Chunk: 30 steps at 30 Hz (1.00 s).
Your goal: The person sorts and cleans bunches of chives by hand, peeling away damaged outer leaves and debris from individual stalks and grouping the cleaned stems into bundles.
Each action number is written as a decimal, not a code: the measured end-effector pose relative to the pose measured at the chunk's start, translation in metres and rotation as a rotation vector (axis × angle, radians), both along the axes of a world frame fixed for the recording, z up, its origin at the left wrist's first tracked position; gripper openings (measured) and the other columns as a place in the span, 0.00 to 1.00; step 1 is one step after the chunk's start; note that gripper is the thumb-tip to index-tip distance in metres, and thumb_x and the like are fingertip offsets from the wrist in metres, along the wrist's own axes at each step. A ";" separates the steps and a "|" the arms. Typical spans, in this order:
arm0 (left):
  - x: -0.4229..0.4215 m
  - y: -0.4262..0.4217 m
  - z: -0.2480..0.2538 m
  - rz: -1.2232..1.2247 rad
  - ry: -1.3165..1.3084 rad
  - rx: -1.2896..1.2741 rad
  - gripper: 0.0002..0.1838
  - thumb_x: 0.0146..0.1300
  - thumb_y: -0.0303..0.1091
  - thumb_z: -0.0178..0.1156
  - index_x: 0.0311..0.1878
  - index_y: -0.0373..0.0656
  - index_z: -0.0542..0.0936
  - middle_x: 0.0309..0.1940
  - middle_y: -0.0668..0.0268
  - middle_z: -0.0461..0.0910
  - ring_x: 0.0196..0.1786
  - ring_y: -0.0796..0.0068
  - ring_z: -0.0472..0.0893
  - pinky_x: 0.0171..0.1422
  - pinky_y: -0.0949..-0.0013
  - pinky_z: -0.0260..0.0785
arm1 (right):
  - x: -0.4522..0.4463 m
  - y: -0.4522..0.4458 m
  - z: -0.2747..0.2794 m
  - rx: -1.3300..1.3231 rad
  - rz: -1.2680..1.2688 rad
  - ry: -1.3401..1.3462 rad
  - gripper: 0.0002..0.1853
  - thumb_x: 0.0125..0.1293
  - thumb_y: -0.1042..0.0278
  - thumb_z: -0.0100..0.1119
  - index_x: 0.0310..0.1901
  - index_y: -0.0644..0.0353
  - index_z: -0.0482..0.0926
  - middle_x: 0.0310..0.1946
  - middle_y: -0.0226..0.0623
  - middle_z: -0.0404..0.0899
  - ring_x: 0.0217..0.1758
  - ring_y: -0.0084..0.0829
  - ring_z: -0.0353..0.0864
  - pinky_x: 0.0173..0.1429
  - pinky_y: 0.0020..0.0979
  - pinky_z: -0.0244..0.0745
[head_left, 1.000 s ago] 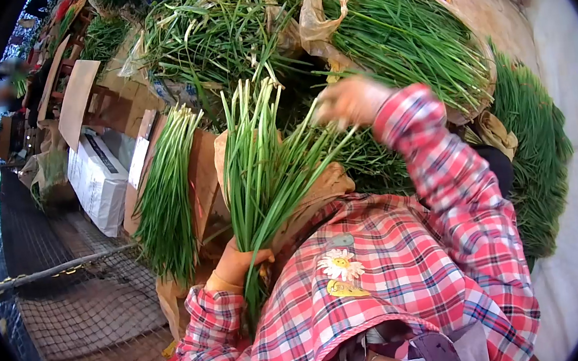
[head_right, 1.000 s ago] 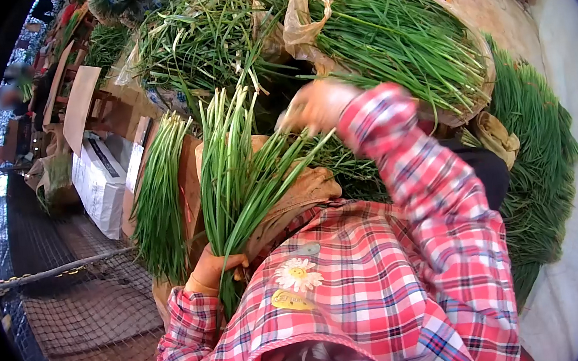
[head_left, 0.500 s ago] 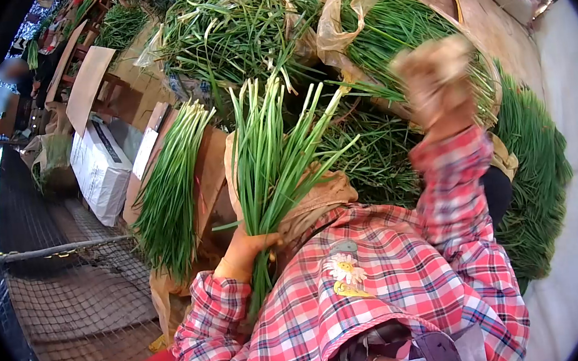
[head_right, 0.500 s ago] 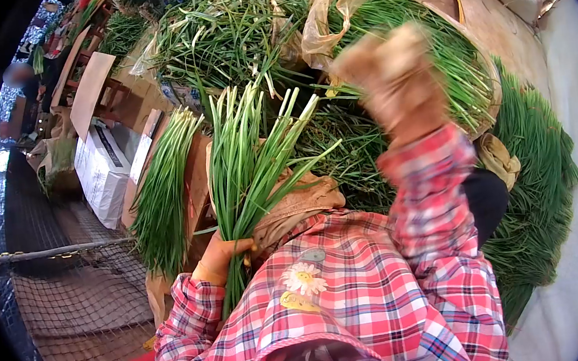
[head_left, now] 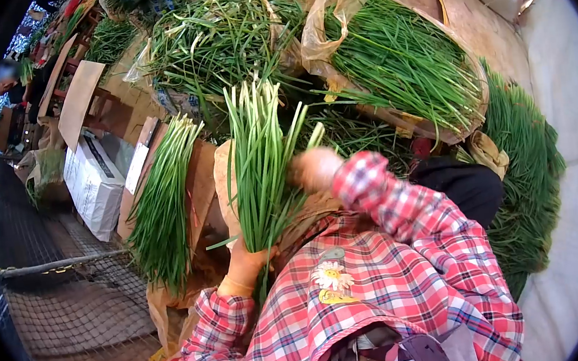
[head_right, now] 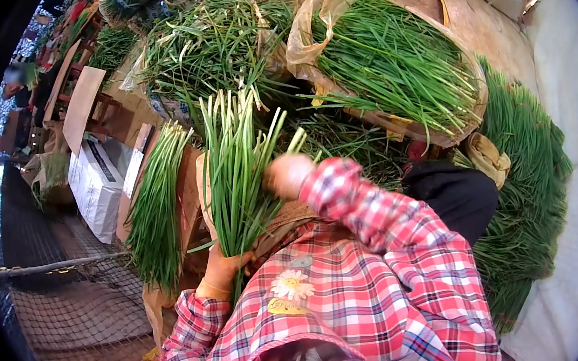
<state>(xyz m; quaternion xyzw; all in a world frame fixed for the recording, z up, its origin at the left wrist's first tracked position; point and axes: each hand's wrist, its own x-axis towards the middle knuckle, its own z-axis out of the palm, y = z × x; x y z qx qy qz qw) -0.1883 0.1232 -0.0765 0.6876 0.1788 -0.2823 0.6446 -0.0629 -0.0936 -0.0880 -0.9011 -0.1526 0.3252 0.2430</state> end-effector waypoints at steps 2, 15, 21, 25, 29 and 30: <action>0.001 0.002 0.000 -0.001 0.021 0.034 0.18 0.46 0.24 0.62 0.43 0.36 0.74 0.28 0.65 0.77 0.24 0.76 0.76 0.21 0.77 0.67 | -0.028 0.009 0.026 -0.133 0.350 -0.197 0.11 0.63 0.63 0.50 0.40 0.61 0.78 0.28 0.37 0.80 0.32 0.32 0.81 0.35 0.31 0.78; 0.006 -0.003 0.008 0.016 0.014 -0.035 0.19 0.46 0.24 0.62 0.45 0.36 0.73 0.30 0.65 0.78 0.24 0.76 0.76 0.19 0.78 0.67 | 0.009 -0.196 0.117 2.347 -0.334 -0.251 0.05 0.58 0.73 0.58 0.37 0.55 0.76 0.26 0.29 0.78 0.27 0.22 0.77 0.44 0.25 0.71; 0.009 -0.007 0.007 -0.022 -0.009 0.043 0.17 0.47 0.27 0.62 0.42 0.37 0.74 0.26 0.65 0.78 0.20 0.77 0.75 0.20 0.77 0.66 | 0.020 -0.177 0.088 1.997 -0.579 -0.161 0.11 0.65 0.65 0.51 0.41 0.64 0.76 0.29 0.39 0.80 0.29 0.27 0.80 0.41 0.32 0.79; 0.006 -0.003 0.010 -0.020 0.016 0.047 0.16 0.47 0.27 0.61 0.42 0.36 0.74 0.25 0.64 0.78 0.19 0.77 0.74 0.20 0.77 0.66 | 0.059 -0.295 0.084 2.623 -0.671 0.011 0.10 0.62 0.68 0.55 0.41 0.65 0.73 0.29 0.37 0.75 0.35 0.33 0.75 0.39 0.36 0.74; 0.009 -0.002 0.002 -0.037 -0.007 0.060 0.16 0.47 0.26 0.61 0.42 0.36 0.74 0.25 0.64 0.78 0.18 0.77 0.74 0.20 0.77 0.66 | 0.108 -0.363 0.089 2.186 -0.572 -0.366 0.06 0.63 0.74 0.50 0.39 0.64 0.74 0.27 0.35 0.74 0.35 0.30 0.75 0.36 0.29 0.72; 0.007 0.000 0.002 -0.048 0.016 0.060 0.16 0.47 0.25 0.62 0.42 0.36 0.74 0.26 0.64 0.78 0.18 0.77 0.74 0.19 0.77 0.67 | 0.115 -0.395 0.087 2.140 -0.453 -0.371 0.07 0.64 0.74 0.46 0.39 0.63 0.74 0.24 0.33 0.73 0.30 0.27 0.73 0.32 0.25 0.70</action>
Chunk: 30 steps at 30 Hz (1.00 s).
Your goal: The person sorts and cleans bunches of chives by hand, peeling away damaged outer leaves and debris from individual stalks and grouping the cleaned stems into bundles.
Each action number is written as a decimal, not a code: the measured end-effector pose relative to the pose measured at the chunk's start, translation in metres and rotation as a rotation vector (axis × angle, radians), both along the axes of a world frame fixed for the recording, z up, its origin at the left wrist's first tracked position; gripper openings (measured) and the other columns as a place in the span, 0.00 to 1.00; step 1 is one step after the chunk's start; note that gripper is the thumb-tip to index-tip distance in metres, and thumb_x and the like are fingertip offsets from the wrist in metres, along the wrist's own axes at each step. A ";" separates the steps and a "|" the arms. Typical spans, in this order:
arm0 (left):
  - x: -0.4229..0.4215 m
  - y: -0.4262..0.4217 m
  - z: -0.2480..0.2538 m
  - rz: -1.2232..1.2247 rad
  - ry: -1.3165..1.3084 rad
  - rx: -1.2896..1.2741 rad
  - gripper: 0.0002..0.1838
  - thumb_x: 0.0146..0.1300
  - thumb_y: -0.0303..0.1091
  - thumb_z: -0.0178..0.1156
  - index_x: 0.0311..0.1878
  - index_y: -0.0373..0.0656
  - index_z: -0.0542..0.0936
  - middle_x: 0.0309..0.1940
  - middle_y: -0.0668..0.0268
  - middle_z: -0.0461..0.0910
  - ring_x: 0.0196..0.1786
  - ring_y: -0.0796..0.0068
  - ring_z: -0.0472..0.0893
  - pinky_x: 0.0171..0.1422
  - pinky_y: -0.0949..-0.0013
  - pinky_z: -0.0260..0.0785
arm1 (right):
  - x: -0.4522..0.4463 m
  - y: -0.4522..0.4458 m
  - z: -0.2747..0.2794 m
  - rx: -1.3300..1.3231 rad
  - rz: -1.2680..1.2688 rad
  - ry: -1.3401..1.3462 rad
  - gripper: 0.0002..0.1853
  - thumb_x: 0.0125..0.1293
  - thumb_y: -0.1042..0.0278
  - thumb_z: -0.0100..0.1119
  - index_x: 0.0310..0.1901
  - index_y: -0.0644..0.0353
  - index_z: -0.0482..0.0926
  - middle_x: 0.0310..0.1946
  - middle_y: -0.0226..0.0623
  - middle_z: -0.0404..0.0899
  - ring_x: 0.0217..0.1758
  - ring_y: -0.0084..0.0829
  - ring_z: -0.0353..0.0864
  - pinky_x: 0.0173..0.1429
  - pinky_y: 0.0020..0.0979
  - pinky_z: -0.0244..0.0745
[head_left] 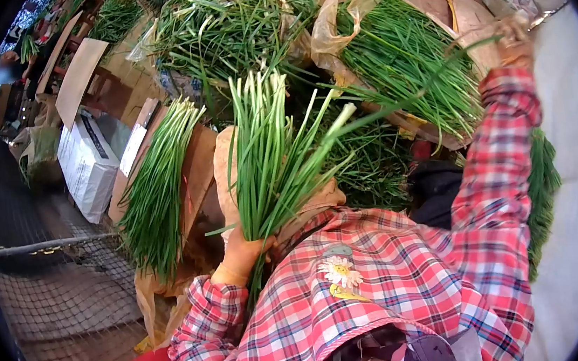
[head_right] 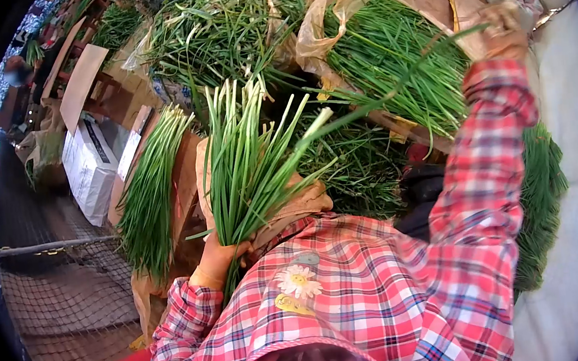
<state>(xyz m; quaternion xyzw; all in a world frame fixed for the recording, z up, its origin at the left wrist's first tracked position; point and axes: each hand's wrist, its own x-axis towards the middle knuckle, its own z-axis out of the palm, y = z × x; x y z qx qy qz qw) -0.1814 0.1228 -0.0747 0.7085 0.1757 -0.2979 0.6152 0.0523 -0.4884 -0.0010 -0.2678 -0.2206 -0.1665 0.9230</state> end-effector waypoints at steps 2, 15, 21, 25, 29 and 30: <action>-0.003 0.002 -0.004 0.038 -0.005 -0.031 0.16 0.47 0.25 0.62 0.42 0.36 0.74 0.26 0.64 0.78 0.18 0.77 0.74 0.19 0.77 0.67 | 0.005 -0.017 0.023 -0.084 -0.219 0.084 0.09 0.66 0.74 0.41 0.38 0.62 0.74 0.20 0.28 0.68 0.23 0.21 0.68 0.26 0.21 0.66; -0.017 -0.007 -0.017 -0.163 -0.458 0.446 0.24 0.49 0.36 0.64 0.51 0.41 0.73 0.38 0.53 0.80 0.43 0.55 0.79 0.47 0.64 0.70 | -0.061 0.338 -0.009 -1.991 0.093 0.239 0.31 0.52 0.46 0.62 0.51 0.62 0.73 0.37 0.44 0.79 0.41 0.38 0.79 0.48 0.36 0.73; -0.008 -0.006 0.010 -0.248 -0.473 0.443 0.22 0.50 0.34 0.62 0.51 0.44 0.74 0.38 0.50 0.79 0.44 0.52 0.78 0.45 0.62 0.70 | -0.080 0.359 -0.030 -2.122 0.382 0.261 0.19 0.60 0.52 0.56 0.46 0.58 0.77 0.32 0.36 0.81 0.38 0.31 0.80 0.44 0.34 0.74; -0.002 0.003 0.024 -0.315 -0.440 0.476 0.22 0.50 0.36 0.63 0.49 0.43 0.74 0.36 0.50 0.79 0.42 0.52 0.78 0.42 0.63 0.71 | -0.067 0.310 -0.051 -1.055 0.170 0.849 0.07 0.61 0.67 0.55 0.38 0.56 0.79 0.24 0.32 0.80 0.20 0.21 0.74 0.28 0.24 0.71; -0.004 0.017 0.033 -0.330 -0.434 0.438 0.24 0.49 0.36 0.64 0.51 0.43 0.74 0.36 0.49 0.78 0.42 0.51 0.78 0.43 0.63 0.71 | -0.028 0.238 -0.075 -1.050 -0.059 1.115 0.09 0.62 0.67 0.54 0.39 0.62 0.78 0.22 0.32 0.78 0.17 0.17 0.70 0.17 0.18 0.63; -0.003 0.018 0.037 -0.330 -0.436 0.436 0.24 0.49 0.36 0.64 0.51 0.43 0.74 0.36 0.49 0.78 0.42 0.51 0.78 0.43 0.63 0.71 | -0.025 0.241 -0.065 -1.380 0.142 1.246 0.10 0.62 0.67 0.56 0.41 0.63 0.77 0.23 0.32 0.78 0.16 0.17 0.69 0.17 0.17 0.62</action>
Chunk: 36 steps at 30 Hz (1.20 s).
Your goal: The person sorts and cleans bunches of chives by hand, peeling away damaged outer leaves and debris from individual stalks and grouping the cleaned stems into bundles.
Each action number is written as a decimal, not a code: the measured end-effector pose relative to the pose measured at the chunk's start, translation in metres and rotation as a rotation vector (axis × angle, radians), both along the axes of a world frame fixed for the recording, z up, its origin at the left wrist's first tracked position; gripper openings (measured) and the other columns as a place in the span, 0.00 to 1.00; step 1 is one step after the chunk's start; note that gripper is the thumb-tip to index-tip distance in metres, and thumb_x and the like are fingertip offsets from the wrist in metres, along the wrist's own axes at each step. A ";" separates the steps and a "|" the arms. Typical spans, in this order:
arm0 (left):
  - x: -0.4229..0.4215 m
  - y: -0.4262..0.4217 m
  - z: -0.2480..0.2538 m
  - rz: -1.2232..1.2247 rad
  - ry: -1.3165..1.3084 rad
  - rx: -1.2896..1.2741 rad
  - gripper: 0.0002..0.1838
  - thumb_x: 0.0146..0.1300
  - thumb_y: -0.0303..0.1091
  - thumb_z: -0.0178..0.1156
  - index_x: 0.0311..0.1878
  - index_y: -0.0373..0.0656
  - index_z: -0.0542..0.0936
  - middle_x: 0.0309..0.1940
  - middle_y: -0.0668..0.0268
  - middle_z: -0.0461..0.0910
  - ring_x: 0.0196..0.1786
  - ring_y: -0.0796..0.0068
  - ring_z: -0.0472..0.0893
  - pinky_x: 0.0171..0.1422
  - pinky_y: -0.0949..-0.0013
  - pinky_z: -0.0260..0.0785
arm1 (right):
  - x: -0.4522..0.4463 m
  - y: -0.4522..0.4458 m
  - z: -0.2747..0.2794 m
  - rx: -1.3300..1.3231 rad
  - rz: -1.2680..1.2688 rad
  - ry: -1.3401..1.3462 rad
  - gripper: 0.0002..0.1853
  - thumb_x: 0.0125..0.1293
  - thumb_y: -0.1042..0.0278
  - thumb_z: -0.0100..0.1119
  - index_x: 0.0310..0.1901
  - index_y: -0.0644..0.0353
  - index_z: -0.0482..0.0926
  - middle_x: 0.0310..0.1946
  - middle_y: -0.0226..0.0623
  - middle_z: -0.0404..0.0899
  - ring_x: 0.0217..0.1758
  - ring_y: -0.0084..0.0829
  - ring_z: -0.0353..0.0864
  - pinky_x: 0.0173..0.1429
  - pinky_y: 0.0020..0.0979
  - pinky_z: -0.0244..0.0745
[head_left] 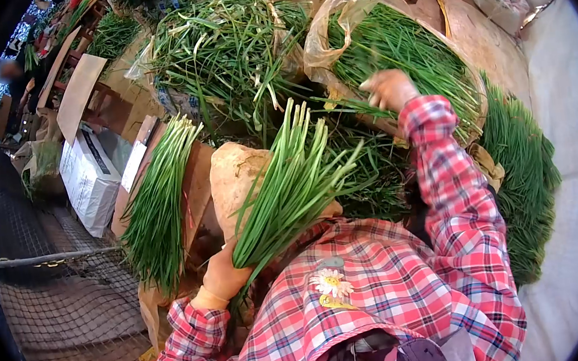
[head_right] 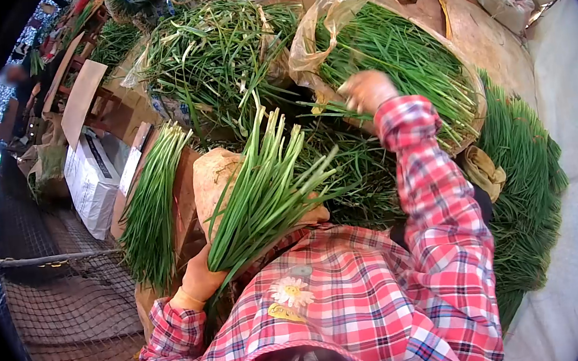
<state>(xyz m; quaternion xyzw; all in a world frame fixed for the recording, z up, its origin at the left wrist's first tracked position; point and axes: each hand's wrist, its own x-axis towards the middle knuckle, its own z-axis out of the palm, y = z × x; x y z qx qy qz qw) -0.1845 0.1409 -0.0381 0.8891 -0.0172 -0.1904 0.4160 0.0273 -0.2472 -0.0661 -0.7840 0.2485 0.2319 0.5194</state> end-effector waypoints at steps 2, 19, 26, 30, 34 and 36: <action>0.002 -0.001 0.002 -0.018 0.051 0.075 0.25 0.49 0.36 0.64 0.52 0.43 0.73 0.37 0.48 0.78 0.43 0.52 0.78 0.44 0.62 0.71 | -0.039 0.030 0.026 0.056 0.274 -0.162 0.25 0.57 0.69 0.61 0.57 0.52 0.70 0.33 0.32 0.80 0.21 0.18 0.74 0.20 0.19 0.67; -0.005 0.009 0.006 -0.009 0.045 0.094 0.26 0.51 0.36 0.64 0.54 0.43 0.72 0.37 0.50 0.79 0.44 0.53 0.79 0.45 0.65 0.71 | -0.007 0.009 -0.043 -0.960 0.901 0.054 0.29 0.60 0.55 0.54 0.63 0.46 0.61 0.42 0.40 0.79 0.45 0.37 0.79 0.48 0.36 0.74; 0.000 0.009 0.007 -0.180 -0.322 0.333 0.34 0.42 0.29 0.65 0.59 0.54 0.70 0.32 0.55 0.78 0.36 0.53 0.79 0.39 0.60 0.70 | -0.034 0.071 -0.013 -0.263 0.957 -0.737 0.22 0.53 0.53 0.61 0.49 0.52 0.76 0.44 0.42 0.77 0.47 0.39 0.76 0.52 0.35 0.71; 0.025 0.005 0.045 -0.281 -0.525 0.689 0.40 0.38 0.22 0.60 0.61 0.59 0.69 0.23 0.60 0.72 0.26 0.58 0.76 0.30 0.60 0.67 | -0.053 0.074 -0.007 -0.364 0.956 -0.414 0.14 0.55 0.56 0.57 0.42 0.49 0.80 0.34 0.41 0.79 0.41 0.41 0.78 0.47 0.38 0.72; 0.035 0.015 0.048 -0.308 -0.766 0.845 0.41 0.37 0.21 0.57 0.62 0.58 0.68 0.24 0.63 0.72 0.25 0.61 0.74 0.29 0.62 0.66 | -0.044 0.026 -0.026 -0.572 0.555 -0.203 0.13 0.57 0.56 0.55 0.40 0.52 0.80 0.35 0.38 0.80 0.40 0.37 0.79 0.46 0.38 0.72; 0.034 0.020 0.038 -0.307 -0.826 0.959 0.42 0.37 0.21 0.56 0.62 0.57 0.67 0.25 0.66 0.71 0.25 0.64 0.73 0.29 0.64 0.65 | -0.029 0.005 -0.040 -0.847 0.745 0.193 0.13 0.57 0.55 0.56 0.38 0.53 0.81 0.34 0.38 0.81 0.39 0.35 0.80 0.45 0.36 0.72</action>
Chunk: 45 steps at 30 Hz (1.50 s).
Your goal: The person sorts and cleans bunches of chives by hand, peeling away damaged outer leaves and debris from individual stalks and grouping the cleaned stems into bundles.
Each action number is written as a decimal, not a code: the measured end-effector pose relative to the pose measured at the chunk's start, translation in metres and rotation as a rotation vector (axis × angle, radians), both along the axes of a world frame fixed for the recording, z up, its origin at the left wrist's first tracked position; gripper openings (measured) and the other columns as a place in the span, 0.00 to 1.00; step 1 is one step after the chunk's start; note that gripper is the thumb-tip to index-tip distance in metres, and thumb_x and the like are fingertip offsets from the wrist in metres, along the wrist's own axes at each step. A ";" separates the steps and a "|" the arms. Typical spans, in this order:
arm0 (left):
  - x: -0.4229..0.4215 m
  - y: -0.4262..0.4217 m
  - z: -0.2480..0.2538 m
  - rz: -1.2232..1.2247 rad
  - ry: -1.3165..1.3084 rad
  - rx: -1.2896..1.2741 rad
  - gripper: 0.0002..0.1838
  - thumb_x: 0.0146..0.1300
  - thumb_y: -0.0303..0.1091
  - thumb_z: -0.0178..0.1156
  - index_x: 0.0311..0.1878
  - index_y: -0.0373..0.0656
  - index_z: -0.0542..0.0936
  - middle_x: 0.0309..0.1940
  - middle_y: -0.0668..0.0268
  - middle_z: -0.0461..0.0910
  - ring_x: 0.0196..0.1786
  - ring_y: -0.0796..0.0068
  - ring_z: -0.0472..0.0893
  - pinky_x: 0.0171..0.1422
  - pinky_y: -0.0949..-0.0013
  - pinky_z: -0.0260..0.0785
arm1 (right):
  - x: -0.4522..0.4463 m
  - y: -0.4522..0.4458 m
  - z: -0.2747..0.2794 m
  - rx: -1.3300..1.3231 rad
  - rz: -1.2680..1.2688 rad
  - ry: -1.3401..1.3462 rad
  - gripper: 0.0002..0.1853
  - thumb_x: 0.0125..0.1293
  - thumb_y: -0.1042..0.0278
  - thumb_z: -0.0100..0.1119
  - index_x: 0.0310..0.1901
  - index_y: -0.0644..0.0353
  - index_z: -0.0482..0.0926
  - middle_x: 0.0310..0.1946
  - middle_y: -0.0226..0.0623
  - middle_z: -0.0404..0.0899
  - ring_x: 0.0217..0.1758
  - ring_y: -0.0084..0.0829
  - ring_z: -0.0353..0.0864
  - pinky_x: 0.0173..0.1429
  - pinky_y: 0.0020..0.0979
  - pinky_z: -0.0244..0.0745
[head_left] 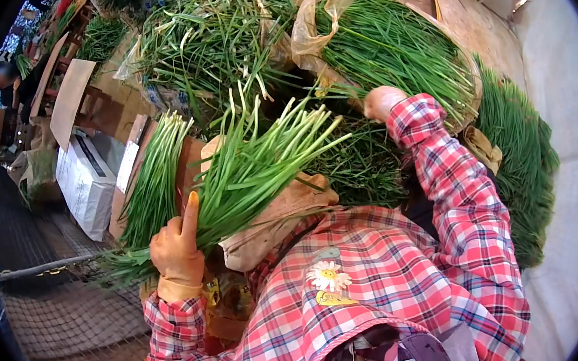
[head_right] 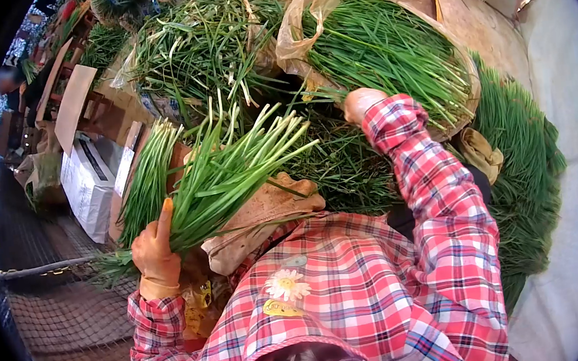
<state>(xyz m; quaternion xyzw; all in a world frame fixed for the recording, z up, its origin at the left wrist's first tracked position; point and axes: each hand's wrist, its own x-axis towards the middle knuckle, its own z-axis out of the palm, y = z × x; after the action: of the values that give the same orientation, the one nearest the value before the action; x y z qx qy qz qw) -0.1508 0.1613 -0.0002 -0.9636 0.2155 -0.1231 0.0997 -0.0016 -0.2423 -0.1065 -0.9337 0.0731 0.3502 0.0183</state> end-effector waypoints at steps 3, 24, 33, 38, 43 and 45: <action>-0.009 0.006 -0.023 0.027 0.053 0.014 0.42 0.37 0.21 0.57 0.63 0.57 0.67 0.24 0.67 0.70 0.25 0.64 0.73 0.29 0.64 0.65 | -0.012 -0.016 0.028 0.497 -0.226 -0.210 0.13 0.57 0.57 0.59 0.36 0.57 0.82 0.26 0.32 0.80 0.33 0.31 0.80 0.39 0.32 0.72; -0.029 0.007 -0.044 0.139 0.407 -0.217 0.45 0.40 0.20 0.58 0.67 0.56 0.59 0.26 0.57 0.71 0.26 0.52 0.75 0.29 0.56 0.67 | -0.042 0.091 -0.003 0.803 0.328 -0.293 0.19 0.54 0.54 0.58 0.48 0.48 0.78 0.42 0.39 0.78 0.48 0.40 0.76 0.52 0.37 0.69; -0.024 0.000 -0.032 0.128 0.415 -0.114 0.44 0.40 0.19 0.58 0.66 0.56 0.61 0.25 0.58 0.71 0.25 0.54 0.75 0.28 0.56 0.67 | -0.041 0.103 -0.011 0.900 0.202 -0.394 0.15 0.60 0.58 0.53 0.46 0.53 0.77 0.37 0.42 0.78 0.44 0.43 0.77 0.48 0.39 0.70; -0.028 0.002 -0.035 0.146 0.439 -0.113 0.45 0.38 0.19 0.58 0.66 0.57 0.60 0.26 0.58 0.71 0.25 0.54 0.75 0.28 0.56 0.67 | -0.024 0.089 -0.024 0.459 -0.038 -0.583 0.13 0.63 0.58 0.48 0.42 0.59 0.74 0.31 0.46 0.78 0.37 0.43 0.79 0.41 0.42 0.73; -0.035 0.007 -0.038 0.208 0.474 -0.121 0.47 0.36 0.19 0.59 0.66 0.57 0.59 0.28 0.58 0.72 0.26 0.53 0.76 0.29 0.56 0.68 | 0.003 -0.015 -0.040 0.141 -0.162 -0.247 0.17 0.60 0.62 0.54 0.49 0.60 0.74 0.42 0.46 0.78 0.47 0.42 0.78 0.50 0.36 0.73; -0.036 0.010 -0.038 0.224 0.472 -0.130 0.47 0.36 0.20 0.59 0.66 0.57 0.59 0.28 0.57 0.72 0.27 0.52 0.76 0.30 0.56 0.68 | -0.004 -0.016 -0.049 -0.104 0.086 0.079 0.19 0.57 0.64 0.58 0.51 0.58 0.75 0.46 0.45 0.77 0.51 0.40 0.76 0.54 0.35 0.71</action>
<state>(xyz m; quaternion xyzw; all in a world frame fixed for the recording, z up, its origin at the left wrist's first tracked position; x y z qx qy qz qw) -0.1869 0.1710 -0.0385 -0.9878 0.1163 0.1033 -0.0024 -0.0058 -0.2587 -0.1553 -0.9210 0.0518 0.3830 -0.0480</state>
